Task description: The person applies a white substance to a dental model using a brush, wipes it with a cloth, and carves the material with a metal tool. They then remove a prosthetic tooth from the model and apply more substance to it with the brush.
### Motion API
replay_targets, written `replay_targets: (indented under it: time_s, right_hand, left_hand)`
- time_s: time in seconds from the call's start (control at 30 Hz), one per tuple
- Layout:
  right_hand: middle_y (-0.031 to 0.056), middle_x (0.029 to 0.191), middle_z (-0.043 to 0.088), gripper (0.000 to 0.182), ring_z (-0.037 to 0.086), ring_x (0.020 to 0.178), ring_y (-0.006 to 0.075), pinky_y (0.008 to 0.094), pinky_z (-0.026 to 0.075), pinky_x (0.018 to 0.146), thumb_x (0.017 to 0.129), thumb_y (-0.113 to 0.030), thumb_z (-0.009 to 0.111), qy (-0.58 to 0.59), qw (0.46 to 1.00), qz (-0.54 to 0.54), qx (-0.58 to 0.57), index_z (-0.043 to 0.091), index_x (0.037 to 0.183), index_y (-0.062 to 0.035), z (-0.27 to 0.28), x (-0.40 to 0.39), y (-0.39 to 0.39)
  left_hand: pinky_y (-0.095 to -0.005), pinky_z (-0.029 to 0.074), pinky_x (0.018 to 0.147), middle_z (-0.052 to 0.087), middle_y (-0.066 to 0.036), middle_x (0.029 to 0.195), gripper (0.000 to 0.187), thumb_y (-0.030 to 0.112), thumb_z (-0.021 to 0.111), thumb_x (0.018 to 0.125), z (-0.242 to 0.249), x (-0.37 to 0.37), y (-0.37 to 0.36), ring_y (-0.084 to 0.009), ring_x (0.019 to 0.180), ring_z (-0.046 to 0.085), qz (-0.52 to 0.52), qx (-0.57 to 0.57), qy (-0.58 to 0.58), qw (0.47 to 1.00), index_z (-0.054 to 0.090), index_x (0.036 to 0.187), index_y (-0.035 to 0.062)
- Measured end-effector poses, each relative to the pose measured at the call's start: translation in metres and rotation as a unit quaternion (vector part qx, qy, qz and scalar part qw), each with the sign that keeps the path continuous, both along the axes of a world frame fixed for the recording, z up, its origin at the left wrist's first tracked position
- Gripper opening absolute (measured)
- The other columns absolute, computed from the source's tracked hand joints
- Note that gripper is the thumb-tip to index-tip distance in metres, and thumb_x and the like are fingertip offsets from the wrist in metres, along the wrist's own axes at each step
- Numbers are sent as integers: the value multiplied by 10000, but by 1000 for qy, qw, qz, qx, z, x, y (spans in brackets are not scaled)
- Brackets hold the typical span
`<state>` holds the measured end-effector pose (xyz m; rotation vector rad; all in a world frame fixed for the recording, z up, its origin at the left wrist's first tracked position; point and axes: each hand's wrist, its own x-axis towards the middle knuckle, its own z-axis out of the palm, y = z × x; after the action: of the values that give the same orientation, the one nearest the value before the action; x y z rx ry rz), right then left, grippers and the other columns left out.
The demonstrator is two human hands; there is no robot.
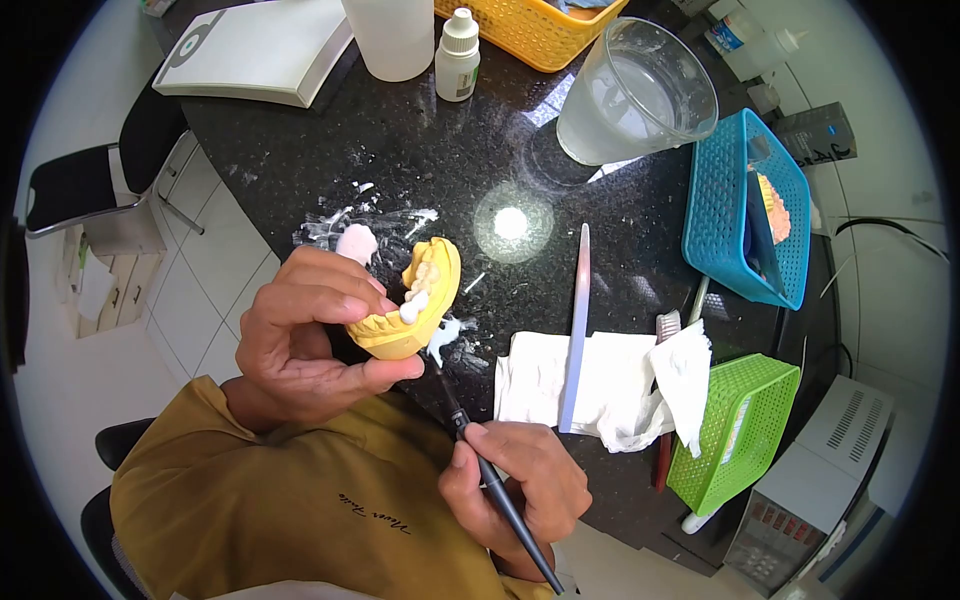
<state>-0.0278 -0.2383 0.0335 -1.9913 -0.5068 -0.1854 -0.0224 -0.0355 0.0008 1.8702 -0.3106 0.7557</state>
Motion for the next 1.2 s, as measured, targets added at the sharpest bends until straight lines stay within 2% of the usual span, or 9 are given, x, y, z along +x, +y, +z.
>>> replay_targets:
  time_s: [0.07,0.1,0.13,0.23,0.3,0.37,0.43,0.7,1.2]
  right_hand:
    - [102,690,630,146,610,567,176,258,490,550,774,-38,706,-21,999,9,38,626,884,15,1,-1,-6]
    - [109,685,654,192,645,566,201,283,528,545,723,12,718,-41,996,16,76,643,900,15,1,-2,-10]
    - [97,730,643,226,635,578,197,275,520,541,738,0,715,-61,992,43,100,640,951,-1,-1,-2,-14]
    - [100,809,631,266,635,622,198,267,518,547,750,-10,716,-103,988,63,99,635,1003,-28,-2,-3,-12]
    - [96,860,617,289,636,659,201,263,518,545,757,-27,724,-102,989,79,74,614,1023,-52,1,-3,-10]
    - [92,854,625,284,643,669,201,263,526,566,758,-38,733,-116,990,26,70,590,1003,-58,1,-6,3]
    - [90,856,627,291,646,671,199,261,527,577,755,-43,738,-113,991,18,62,569,990,-65,3,-7,10]
    - [102,849,639,304,644,661,204,285,517,582,751,-48,739,-107,994,21,16,572,1003,-78,2,-6,7]
    - [121,850,652,308,644,642,210,273,516,565,752,-50,744,-118,992,34,14,583,1015,-61,0,-3,7]
  left_hand:
    - [-313,502,755,651,-110,905,596,108,907,637,1,2,-2,-214,841,624,3,-3,-1,1000,533,1094,30]
    - [-254,488,608,662,-93,876,531,94,908,623,2,4,-4,-180,799,627,18,-28,-14,999,589,1043,34]
    - [-195,473,460,673,-77,848,467,80,910,608,2,6,-6,-146,756,630,33,-52,-26,998,645,991,38]
    - [-190,459,443,680,-68,825,447,105,914,606,2,6,-8,-137,723,629,46,-62,-29,997,659,968,44]
    - [-188,453,438,685,-64,822,446,118,916,605,1,6,-8,-133,716,628,47,-66,-29,996,663,965,45]
    - [-186,447,433,690,-60,819,444,132,918,604,1,4,-7,-129,708,628,48,-69,-27,996,668,961,46]
    - [-253,477,643,655,-96,884,575,168,915,631,2,0,-3,-172,768,616,7,-9,-7,1000,574,1069,18]
    - [-241,474,614,664,-72,868,568,205,921,619,0,1,-3,-165,756,623,9,-18,-19,1000,587,1047,36]
    - [-236,471,591,664,-64,857,565,208,928,604,-1,3,-4,-163,746,622,19,-16,-33,999,595,1029,42]
